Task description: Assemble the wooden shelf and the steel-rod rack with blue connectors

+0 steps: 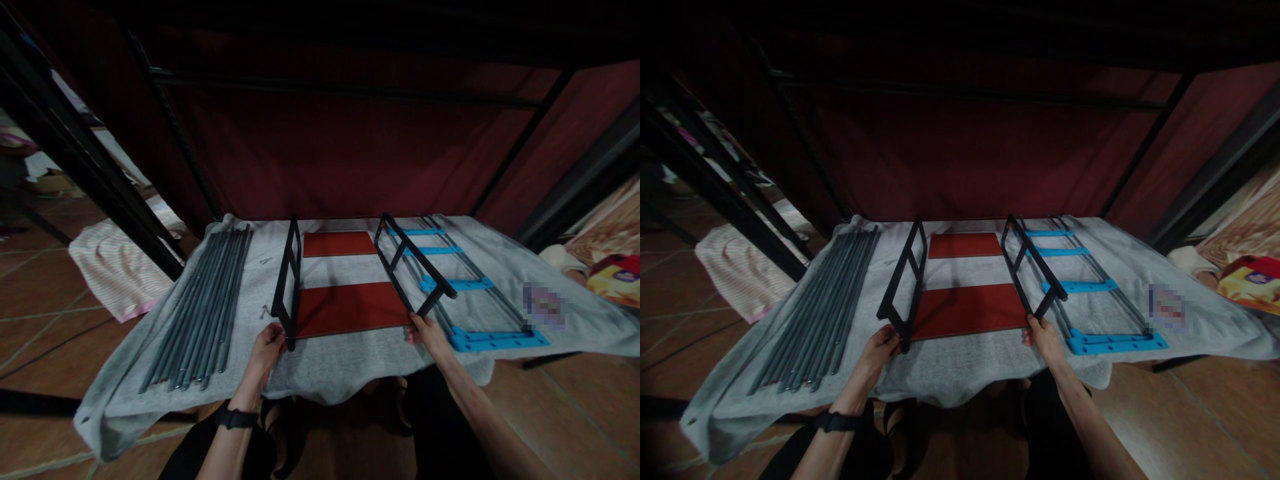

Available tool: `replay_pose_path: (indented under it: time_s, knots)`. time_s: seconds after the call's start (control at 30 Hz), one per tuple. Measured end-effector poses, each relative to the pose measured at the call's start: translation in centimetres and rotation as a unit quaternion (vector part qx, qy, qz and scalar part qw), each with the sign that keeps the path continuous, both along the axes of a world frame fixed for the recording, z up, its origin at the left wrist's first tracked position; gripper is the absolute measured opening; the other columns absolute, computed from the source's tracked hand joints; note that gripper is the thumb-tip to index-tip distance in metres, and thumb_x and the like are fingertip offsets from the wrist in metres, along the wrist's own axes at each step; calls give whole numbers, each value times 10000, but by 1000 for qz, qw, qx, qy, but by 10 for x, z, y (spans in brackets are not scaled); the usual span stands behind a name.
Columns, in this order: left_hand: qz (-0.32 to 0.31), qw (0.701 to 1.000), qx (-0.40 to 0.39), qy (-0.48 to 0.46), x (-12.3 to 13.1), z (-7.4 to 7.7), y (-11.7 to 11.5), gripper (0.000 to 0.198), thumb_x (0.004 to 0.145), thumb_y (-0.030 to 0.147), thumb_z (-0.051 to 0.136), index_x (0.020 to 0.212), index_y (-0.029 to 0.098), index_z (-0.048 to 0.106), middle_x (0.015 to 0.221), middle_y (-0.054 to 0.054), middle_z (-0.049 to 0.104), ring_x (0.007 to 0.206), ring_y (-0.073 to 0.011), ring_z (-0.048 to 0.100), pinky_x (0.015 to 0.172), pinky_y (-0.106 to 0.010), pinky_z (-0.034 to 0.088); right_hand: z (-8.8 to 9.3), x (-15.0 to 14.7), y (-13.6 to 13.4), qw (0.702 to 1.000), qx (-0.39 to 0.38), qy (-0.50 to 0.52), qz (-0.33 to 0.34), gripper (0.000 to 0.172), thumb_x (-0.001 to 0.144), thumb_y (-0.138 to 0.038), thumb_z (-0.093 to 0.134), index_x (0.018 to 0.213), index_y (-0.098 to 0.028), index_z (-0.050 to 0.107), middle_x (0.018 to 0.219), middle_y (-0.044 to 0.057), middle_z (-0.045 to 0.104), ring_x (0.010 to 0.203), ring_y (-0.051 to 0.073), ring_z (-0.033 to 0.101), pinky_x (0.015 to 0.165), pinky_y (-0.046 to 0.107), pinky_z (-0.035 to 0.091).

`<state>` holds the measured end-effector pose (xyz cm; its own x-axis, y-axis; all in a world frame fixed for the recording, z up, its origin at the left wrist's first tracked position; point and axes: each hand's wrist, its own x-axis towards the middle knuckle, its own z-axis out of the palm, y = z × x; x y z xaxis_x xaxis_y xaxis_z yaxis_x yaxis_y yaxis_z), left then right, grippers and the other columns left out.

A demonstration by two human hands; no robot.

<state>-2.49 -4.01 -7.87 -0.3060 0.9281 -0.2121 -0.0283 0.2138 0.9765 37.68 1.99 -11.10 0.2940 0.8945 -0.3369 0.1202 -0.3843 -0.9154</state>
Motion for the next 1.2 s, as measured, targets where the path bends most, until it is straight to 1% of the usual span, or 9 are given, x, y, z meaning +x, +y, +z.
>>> replay_pose_path:
  time_s: [0.13,0.23,0.33,0.63,0.77,0.87,1.0,1.1,1.2]
  knots:
    - [-15,999,33,-6,-1,-8,3,281,531,227,661,795,182,575,642,43,583,562,-111,509,534,-231,380,-1,0,0,1000,-8,3,1,179,877,-382,565,843,-209,535,567,-11,630,460,153,613,495,271,560]
    - [-42,999,20,1,-4,-11,4,293,526,221,648,811,178,593,718,14,638,639,-141,567,576,-246,423,-3,1,0,1000,-17,4,3,188,863,-393,582,838,-213,533,558,-13,631,458,154,613,495,274,566]
    - [-37,999,7,36,-7,-13,5,238,499,217,636,728,184,581,678,13,635,630,-154,574,588,-260,433,-4,0,0,1000,-21,5,4,196,849,-398,596,829,-215,530,561,-13,635,457,152,610,493,274,567]
    - [-32,998,9,48,-7,-14,6,304,442,110,599,735,182,635,690,7,676,619,-156,600,618,-265,452,-6,0,2,999,-27,17,-12,165,829,-357,608,848,-203,552,566,-7,641,442,141,588,468,272,553]
    - [-40,997,24,63,-12,-10,3,210,479,134,633,683,188,633,672,-1,675,664,-179,615,648,-279,470,-5,1,2,998,-44,42,-22,75,813,-212,556,885,-194,548,553,-26,629,428,123,576,471,250,557]
    - [-49,996,20,70,-13,-6,2,182,493,147,633,670,190,633,645,-2,665,657,-188,616,643,-289,473,0,4,1,995,-50,86,-11,160,780,-107,481,912,-167,548,593,-5,650,457,126,605,530,259,581]
    - [-54,996,-2,73,-10,-4,3,248,495,168,626,740,176,664,714,-23,701,732,-210,650,729,-313,491,10,6,-2,987,-39,154,-2,209,825,-135,414,970,-154,564,683,39,682,596,162,687,642,299,607]
    - [-62,994,-13,84,-9,-3,4,346,500,214,654,839,166,694,786,-45,736,796,-238,666,781,-337,499,14,5,-4,982,-35,183,-24,159,868,-175,406,899,-173,561,693,41,674,632,168,698,677,317,611]
    - [-70,994,-22,87,-8,0,6,336,497,268,670,818,169,695,772,-50,741,804,-257,671,773,-352,509,16,4,-3,979,-31,195,-50,133,882,-153,424,838,-176,547,690,46,666,616,158,690,688,315,611]
